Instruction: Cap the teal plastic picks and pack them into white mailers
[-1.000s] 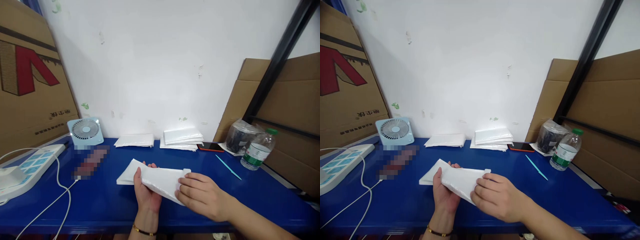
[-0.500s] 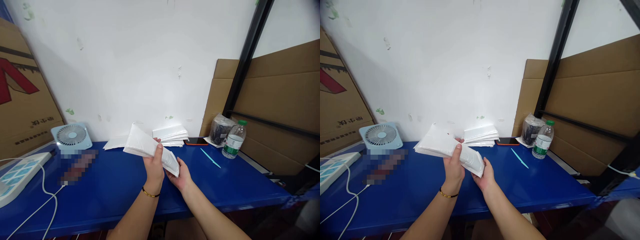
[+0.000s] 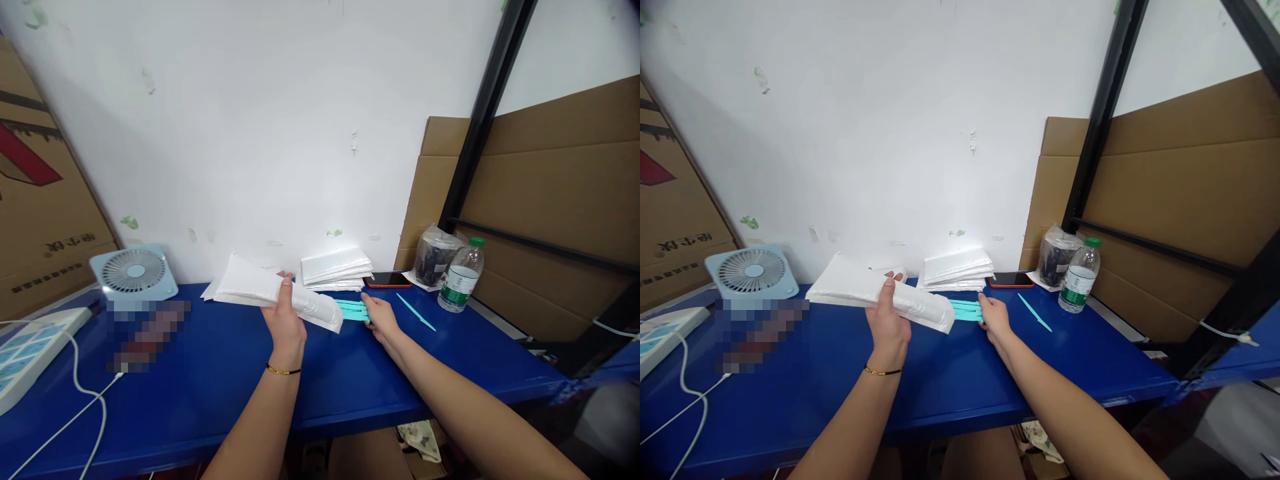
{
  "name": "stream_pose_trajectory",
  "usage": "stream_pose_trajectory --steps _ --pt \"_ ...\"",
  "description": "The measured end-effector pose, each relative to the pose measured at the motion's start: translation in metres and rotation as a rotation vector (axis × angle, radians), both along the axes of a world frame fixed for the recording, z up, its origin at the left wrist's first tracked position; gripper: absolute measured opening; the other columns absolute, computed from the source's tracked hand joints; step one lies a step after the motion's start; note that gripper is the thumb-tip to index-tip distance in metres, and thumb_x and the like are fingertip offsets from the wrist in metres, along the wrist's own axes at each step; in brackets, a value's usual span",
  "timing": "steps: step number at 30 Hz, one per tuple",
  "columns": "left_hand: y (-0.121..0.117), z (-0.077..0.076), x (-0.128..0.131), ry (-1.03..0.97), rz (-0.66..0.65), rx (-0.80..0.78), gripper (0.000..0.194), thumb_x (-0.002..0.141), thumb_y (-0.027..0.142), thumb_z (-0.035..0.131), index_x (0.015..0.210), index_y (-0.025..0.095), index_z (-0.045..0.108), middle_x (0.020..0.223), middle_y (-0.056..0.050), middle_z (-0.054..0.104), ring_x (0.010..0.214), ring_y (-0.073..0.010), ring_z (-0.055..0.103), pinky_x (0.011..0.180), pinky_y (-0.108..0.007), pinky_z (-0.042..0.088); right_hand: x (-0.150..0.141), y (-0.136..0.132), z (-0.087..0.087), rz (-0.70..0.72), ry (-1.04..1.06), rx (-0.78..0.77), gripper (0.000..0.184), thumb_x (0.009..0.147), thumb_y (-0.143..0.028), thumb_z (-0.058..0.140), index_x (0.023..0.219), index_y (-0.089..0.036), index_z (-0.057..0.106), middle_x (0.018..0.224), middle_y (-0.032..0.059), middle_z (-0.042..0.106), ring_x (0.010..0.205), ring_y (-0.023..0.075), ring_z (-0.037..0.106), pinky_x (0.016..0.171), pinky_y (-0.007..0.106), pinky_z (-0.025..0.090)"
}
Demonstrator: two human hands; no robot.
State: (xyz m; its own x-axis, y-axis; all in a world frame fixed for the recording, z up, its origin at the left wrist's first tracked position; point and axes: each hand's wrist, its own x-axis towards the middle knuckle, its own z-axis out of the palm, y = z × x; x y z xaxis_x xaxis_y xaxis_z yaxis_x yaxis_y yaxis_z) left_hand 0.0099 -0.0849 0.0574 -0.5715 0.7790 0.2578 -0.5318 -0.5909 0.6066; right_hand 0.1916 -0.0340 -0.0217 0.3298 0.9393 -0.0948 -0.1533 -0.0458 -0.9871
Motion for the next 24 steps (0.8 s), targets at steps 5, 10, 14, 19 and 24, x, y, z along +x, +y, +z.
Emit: stream_pose_trajectory --steps 5,10,14,19,24 --pt "0.009 0.001 -0.02 0.0 0.08 0.009 0.038 0.069 0.031 0.069 0.104 0.018 0.059 0.114 -0.007 0.056 0.108 -0.0213 0.054 0.096 -0.039 0.043 0.03 0.017 -0.01 -0.094 -0.527 0.102 0.043 0.076 -0.057 0.046 0.054 -0.019 0.048 0.042 -0.0014 0.047 0.038 0.0127 0.045 0.038 0.024 0.033" --pt "0.006 0.01 -0.026 0.074 0.045 0.036 0.037 0.072 0.032 0.067 0.105 0.019 0.058 0.117 -0.008 0.055 0.107 -0.0219 0.055 0.094 -0.038 0.045 0.028 0.023 -0.01 -0.108 -0.979 0.17 0.048 0.082 -0.053 0.035 0.052 -0.02 0.05 0.049 0.0019 0.053 0.051 0.0169 0.051 0.051 0.025 0.033" --pt "-0.001 0.022 -0.023 0.216 0.032 0.11 0.038 0.074 0.033 0.064 0.109 0.019 0.056 0.115 -0.008 0.056 0.11 -0.023 0.053 0.091 -0.036 0.046 0.014 0.02 -0.008 -0.043 -1.117 0.083 0.05 0.085 -0.056 0.03 0.064 -0.021 0.059 0.06 0.0039 0.059 0.061 0.018 0.054 0.052 0.025 0.03" --pt "-0.008 0.039 -0.025 0.409 0.014 0.2 0.039 0.074 0.033 0.063 0.11 0.022 0.054 0.119 -0.007 0.053 0.109 -0.0225 0.053 0.089 -0.034 0.046 0.001 0.01 -0.006 0.011 -1.287 0.12 0.049 0.087 -0.056 0.029 0.069 -0.022 0.059 0.081 0.0035 0.06 0.071 0.0165 0.053 0.051 0.024 0.026" --pt "0.01 0.04 -0.047 0.874 0.026 0.084 0.053 0.067 0.035 0.068 0.114 0.018 0.052 0.106 -0.008 0.06 0.098 -0.0243 0.057 0.087 -0.037 0.044 0.0 0.005 -0.006 0.068 -1.319 0.255 0.043 0.088 -0.052 0.033 0.072 -0.022 0.06 0.082 0.0043 0.057 0.08 0.0174 0.051 0.056 0.024 0.03"
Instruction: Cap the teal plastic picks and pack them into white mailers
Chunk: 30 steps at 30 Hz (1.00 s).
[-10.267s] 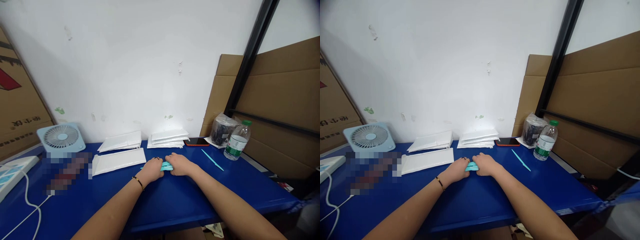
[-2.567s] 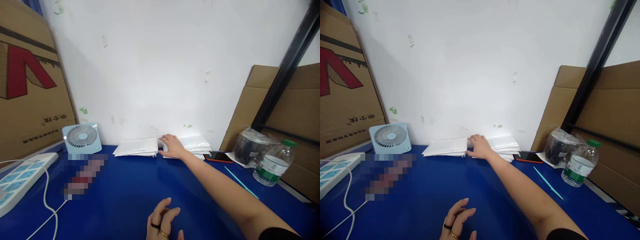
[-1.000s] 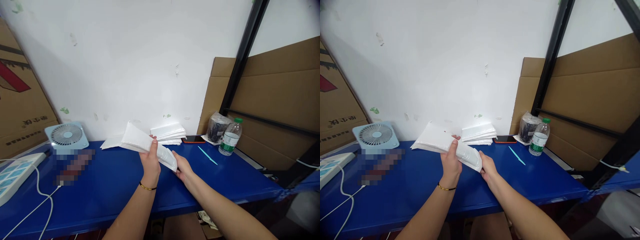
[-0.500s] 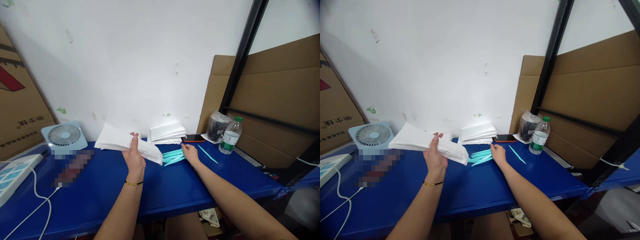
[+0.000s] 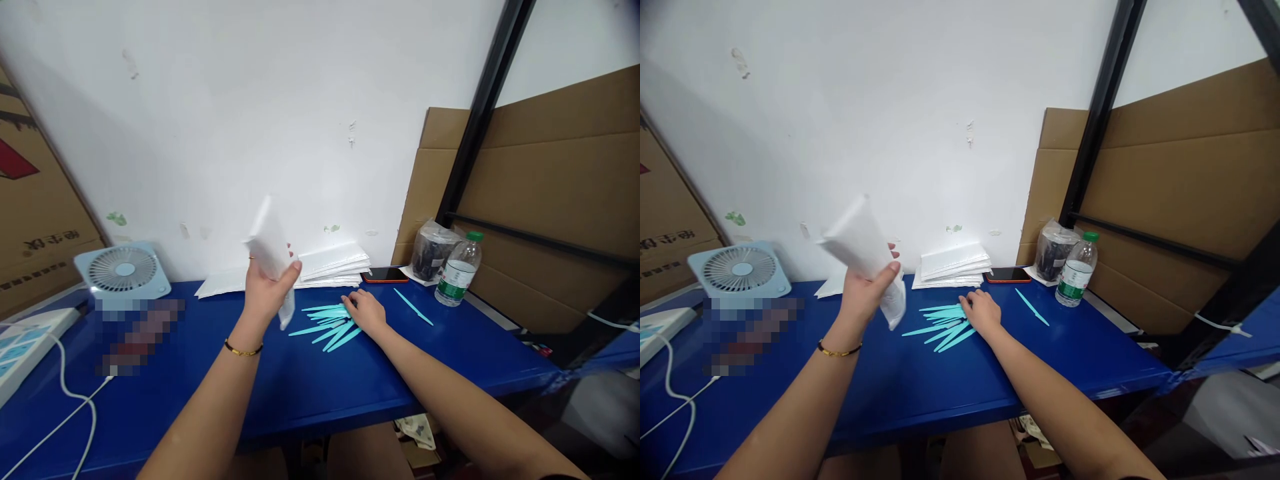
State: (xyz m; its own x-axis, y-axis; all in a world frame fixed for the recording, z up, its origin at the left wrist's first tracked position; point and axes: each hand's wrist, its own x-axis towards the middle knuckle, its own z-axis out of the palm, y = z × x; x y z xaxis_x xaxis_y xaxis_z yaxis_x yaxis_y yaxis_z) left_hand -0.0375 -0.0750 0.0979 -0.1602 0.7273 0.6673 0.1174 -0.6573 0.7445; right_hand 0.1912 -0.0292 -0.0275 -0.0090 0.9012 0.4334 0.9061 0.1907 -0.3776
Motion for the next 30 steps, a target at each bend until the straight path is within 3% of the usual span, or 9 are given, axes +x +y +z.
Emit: stream_pose_trajectory --steps 3,6,10,13,19,23,27,28,30 --pt "0.023 -0.018 -0.018 0.474 0.124 -0.004 0.07 0.064 0.036 0.069 0.127 0.022 0.043 0.115 -0.009 0.056 0.103 -0.0255 0.053 0.09 -0.038 0.04 -0.001 -0.001 0.001 0.166 0.001 0.002 0.038 0.088 -0.049 0.037 0.075 -0.023 0.061 0.08 0.0044 0.057 0.08 0.0178 0.05 0.061 0.026 0.034" --pt "0.046 -0.048 -0.035 0.951 0.16 -0.1 0.068 0.066 0.042 0.065 0.128 0.025 0.042 0.117 -0.01 0.055 0.104 -0.0281 0.052 0.091 -0.041 0.036 -0.004 -0.003 0.001 0.274 -0.001 0.011 0.033 0.087 -0.046 0.04 0.078 -0.022 0.061 0.08 0.0042 0.056 0.081 0.0179 0.05 0.064 0.026 0.036" --pt "0.067 -0.086 -0.059 1.288 0.145 -0.241 0.079 0.063 0.063 0.059 0.13 0.025 0.043 0.125 -0.014 0.05 0.112 -0.0328 0.046 0.094 -0.044 0.03 -0.006 -0.005 0.002 0.342 0.014 0.01 0.029 0.087 -0.043 0.043 0.078 -0.023 0.062 0.078 0.0036 0.056 0.079 0.0175 0.05 0.067 0.027 0.038" --pt "0.075 -0.098 -0.077 1.35 0.074 -0.247 0.068 0.075 0.067 0.042 0.131 0.029 0.043 0.132 -0.01 0.045 0.121 -0.0303 0.039 0.097 -0.04 0.028 -0.004 -0.004 0.002 0.419 0.066 -0.004 0.025 0.084 -0.042 0.048 0.079 -0.023 0.064 0.079 0.0037 0.057 0.08 0.0177 0.051 0.068 0.027 0.039" --pt "0.073 -0.104 -0.112 1.351 -0.114 -0.225 0.058 0.083 0.06 0.035 0.135 0.035 0.032 0.142 -0.004 0.033 0.126 -0.0239 0.036 0.102 -0.034 0.024 0.0 -0.005 0.005 0.552 0.232 -0.045 0.017 0.076 -0.039 0.062 0.077 -0.024 0.07 0.081 0.0038 0.061 0.081 0.0183 0.053 0.075 0.03 0.04" --pt "0.067 -0.109 -0.122 1.342 -0.005 -0.3 0.061 0.082 0.061 0.035 0.137 0.033 0.029 0.144 -0.005 0.03 0.13 -0.0265 0.027 0.105 -0.043 0.017 0.004 -0.003 0.014 0.536 0.352 -0.05 0.018 0.072 -0.041 0.065 0.072 -0.023 0.07 0.079 0.0039 0.061 0.08 0.0188 0.054 0.076 0.031 0.041" --pt "0.062 -0.096 -0.093 1.201 0.174 -0.244 0.063 0.082 0.06 0.036 0.134 0.026 0.038 0.137 -0.009 0.041 0.126 -0.0277 0.033 0.102 -0.043 0.022 0.003 0.01 0.03 0.538 0.44 -0.094 0.023 0.074 -0.043 0.061 0.076 -0.021 0.069 0.073 0.0025 0.062 0.067 0.0152 0.052 0.063 0.026 0.04" --pt "0.061 -0.09 -0.079 1.143 0.17 -0.224 0.056 0.084 0.057 0.033 0.13 0.025 0.043 0.131 -0.008 0.048 0.121 -0.026 0.04 0.1 -0.041 0.027 0.001 0.015 0.033 0.542 0.438 -0.099 0.023 0.073 -0.042 0.062 0.075 -0.02 0.069 0.072 0.002 0.063 0.065 0.0145 0.051 0.061 0.025 0.039" --pt "0.06 -0.081 -0.048 1.066 0.038 -0.179 0.048 0.087 0.052 0.032 0.12 0.025 0.054 0.116 -0.006 0.058 0.107 -0.0217 0.051 0.093 -0.034 0.034 -0.003 0.025 0.039 0.557 0.434 -0.102 0.022 0.07 -0.041 0.065 0.073 -0.02 0.07 0.069 0.0011 0.062 0.063 0.0136 0.05 0.06 0.024 0.038"
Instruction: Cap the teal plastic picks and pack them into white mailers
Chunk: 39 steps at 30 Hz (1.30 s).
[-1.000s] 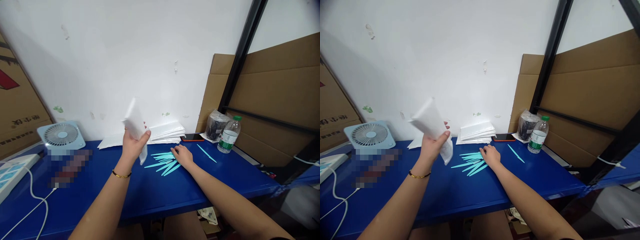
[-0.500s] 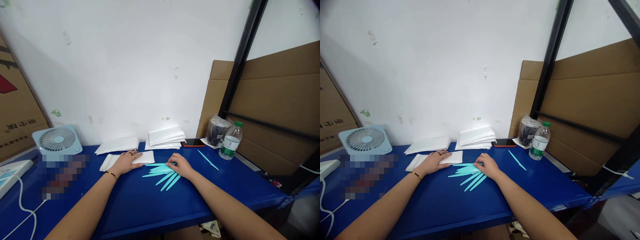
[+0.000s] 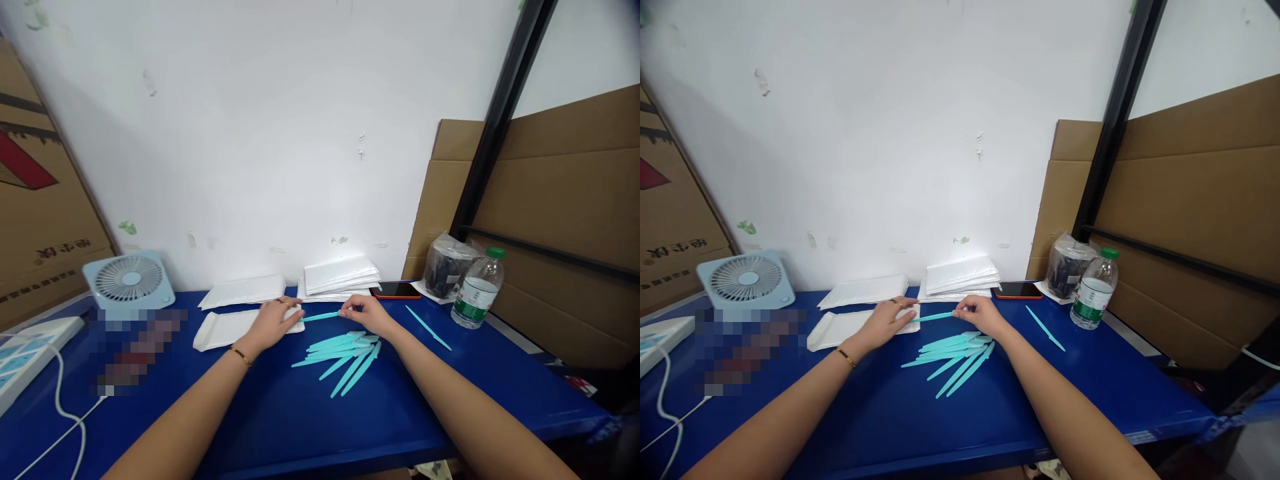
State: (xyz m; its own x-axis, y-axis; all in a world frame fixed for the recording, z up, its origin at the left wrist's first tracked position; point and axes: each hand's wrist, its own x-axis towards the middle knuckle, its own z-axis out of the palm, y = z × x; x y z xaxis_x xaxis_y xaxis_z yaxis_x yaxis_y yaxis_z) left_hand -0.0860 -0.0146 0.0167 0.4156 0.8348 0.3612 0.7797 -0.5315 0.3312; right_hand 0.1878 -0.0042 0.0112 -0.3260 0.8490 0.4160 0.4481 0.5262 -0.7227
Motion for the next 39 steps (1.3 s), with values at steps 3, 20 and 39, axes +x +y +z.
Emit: stream_pose_trajectory --steps 3,20,39 --pt "0.005 0.002 0.039 -0.03 -0.154 -0.077 0.035 0.085 0.046 0.041 0.1 0.025 0.065 0.096 -0.002 0.066 0.087 -0.0174 0.059 0.08 -0.026 0.041 -0.003 0.012 0.0 0.022 0.014 -0.025 0.021 0.068 -0.04 0.067 0.071 -0.02 0.07 0.067 0.0005 0.062 0.062 0.0133 0.05 0.059 0.023 0.039" --pt "0.024 -0.031 0.043 -0.086 -0.062 -0.045 0.027 0.08 0.035 0.054 0.103 0.025 0.065 0.104 -0.004 0.063 0.099 -0.0207 0.054 0.089 -0.033 0.038 0.052 0.011 0.001 0.221 -0.249 -0.171 0.025 0.051 -0.038 0.078 0.068 -0.021 0.072 0.078 0.0025 0.06 0.075 0.0171 0.054 0.07 0.026 0.042" --pt "0.013 -0.019 0.042 0.039 0.054 0.032 0.023 0.08 0.037 0.052 0.087 0.025 0.069 0.091 -0.005 0.066 0.091 -0.024 0.052 0.08 -0.035 0.037 0.066 0.027 -0.012 -0.11 -0.194 -0.039 0.026 0.055 -0.038 0.076 0.071 -0.019 0.07 0.07 0.0005 0.056 0.063 0.0135 0.048 0.06 0.024 0.038"
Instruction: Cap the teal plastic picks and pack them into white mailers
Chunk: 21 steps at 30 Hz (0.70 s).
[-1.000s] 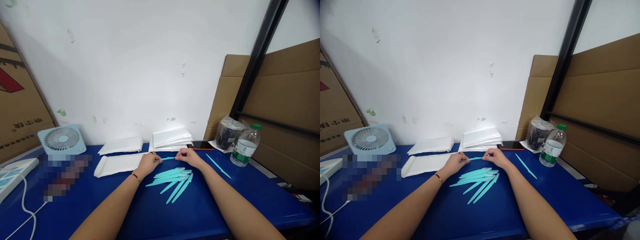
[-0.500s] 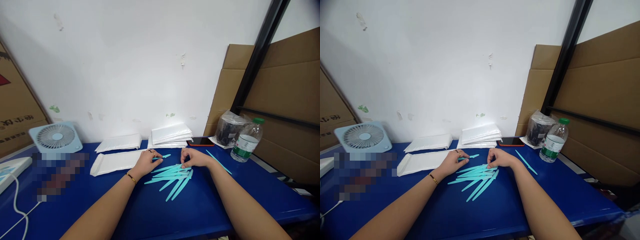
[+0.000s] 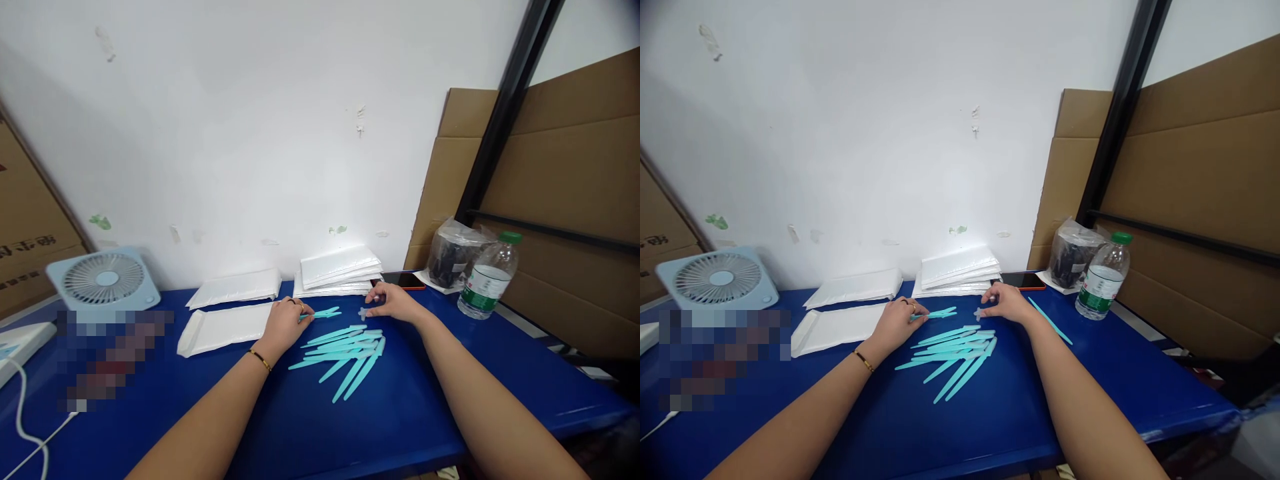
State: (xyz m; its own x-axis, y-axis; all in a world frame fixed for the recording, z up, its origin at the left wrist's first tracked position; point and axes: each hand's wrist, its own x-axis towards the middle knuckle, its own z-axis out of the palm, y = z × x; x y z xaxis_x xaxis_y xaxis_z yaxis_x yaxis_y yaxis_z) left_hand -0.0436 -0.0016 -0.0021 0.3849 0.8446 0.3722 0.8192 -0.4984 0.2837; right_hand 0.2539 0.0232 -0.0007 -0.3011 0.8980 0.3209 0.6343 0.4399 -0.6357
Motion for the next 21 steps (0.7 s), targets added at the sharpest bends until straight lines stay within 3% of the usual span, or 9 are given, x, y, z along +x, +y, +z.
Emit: stream_pose_trajectory --steps 3,6,11,13,16,19,21 --pt "-0.003 0.001 0.001 -0.015 -0.017 0.006 0.026 0.078 0.039 0.054 0.096 0.025 0.066 0.092 -0.004 0.064 0.091 -0.0228 0.053 0.08 -0.034 0.037 -0.001 -0.003 0.002 0.094 -0.05 -0.051 0.025 0.059 -0.039 0.073 0.075 -0.02 0.071 0.077 0.0016 0.056 0.068 0.0143 0.05 0.063 0.025 0.039" --pt "-0.009 0.002 0.009 0.012 -0.104 -0.03 0.023 0.076 0.043 0.056 0.087 0.025 0.066 0.087 -0.002 0.063 0.087 -0.0197 0.054 0.078 -0.031 0.037 -0.012 -0.011 0.005 0.21 -0.181 -0.116 0.022 0.063 -0.039 0.071 0.075 -0.02 0.071 0.079 0.0022 0.055 0.074 0.0155 0.052 0.069 0.026 0.038" --pt "-0.012 -0.001 0.018 0.093 -0.157 -0.106 0.019 0.075 0.042 0.058 0.073 0.024 0.065 0.074 0.002 0.064 0.079 -0.0174 0.055 0.071 -0.03 0.035 -0.024 -0.016 0.007 0.22 -0.324 -0.13 0.017 0.067 -0.036 0.067 0.074 -0.021 0.07 0.082 0.0017 0.056 0.077 0.0158 0.052 0.076 0.029 0.035" --pt "-0.009 -0.001 0.016 0.106 -0.12 -0.105 0.018 0.076 0.037 0.057 0.068 0.023 0.064 0.074 0.002 0.064 0.078 -0.0171 0.055 0.07 -0.029 0.034 -0.02 -0.014 0.007 0.204 -0.337 -0.114 0.016 0.068 -0.036 0.067 0.072 -0.021 0.07 0.082 0.0017 0.057 0.076 0.0158 0.052 0.077 0.029 0.034" --pt "-0.004 0.001 0.008 0.087 -0.044 -0.078 0.018 0.077 0.036 0.056 0.07 0.023 0.065 0.075 0.0 0.065 0.078 -0.0176 0.055 0.069 -0.03 0.035 -0.007 -0.008 0.008 0.071 -0.305 -0.056 0.018 0.067 -0.037 0.066 0.071 -0.02 0.069 0.08 0.0022 0.058 0.076 0.0167 0.052 0.073 0.028 0.035" --pt "-0.001 0.003 0.0 0.057 0.024 -0.046 0.018 0.077 0.037 0.056 0.081 0.023 0.066 0.081 -0.001 0.066 0.083 -0.0194 0.056 0.073 -0.031 0.037 0.005 -0.005 0.01 -0.051 -0.246 -0.011 0.021 0.067 -0.04 0.066 0.074 -0.02 0.069 0.079 0.0026 0.058 0.075 0.0169 0.052 0.071 0.028 0.036" --pt "-0.001 0.003 -0.001 0.042 0.032 -0.002 0.023 0.077 0.038 0.056 0.093 0.024 0.065 0.093 -0.002 0.065 0.092 -0.0207 0.055 0.078 -0.031 0.038 0.006 -0.006 0.012 -0.032 -0.22 -0.013 0.022 0.069 -0.04 0.064 0.076 -0.02 0.07 0.079 0.0027 0.058 0.074 0.0162 0.051 0.071 0.028 0.037"
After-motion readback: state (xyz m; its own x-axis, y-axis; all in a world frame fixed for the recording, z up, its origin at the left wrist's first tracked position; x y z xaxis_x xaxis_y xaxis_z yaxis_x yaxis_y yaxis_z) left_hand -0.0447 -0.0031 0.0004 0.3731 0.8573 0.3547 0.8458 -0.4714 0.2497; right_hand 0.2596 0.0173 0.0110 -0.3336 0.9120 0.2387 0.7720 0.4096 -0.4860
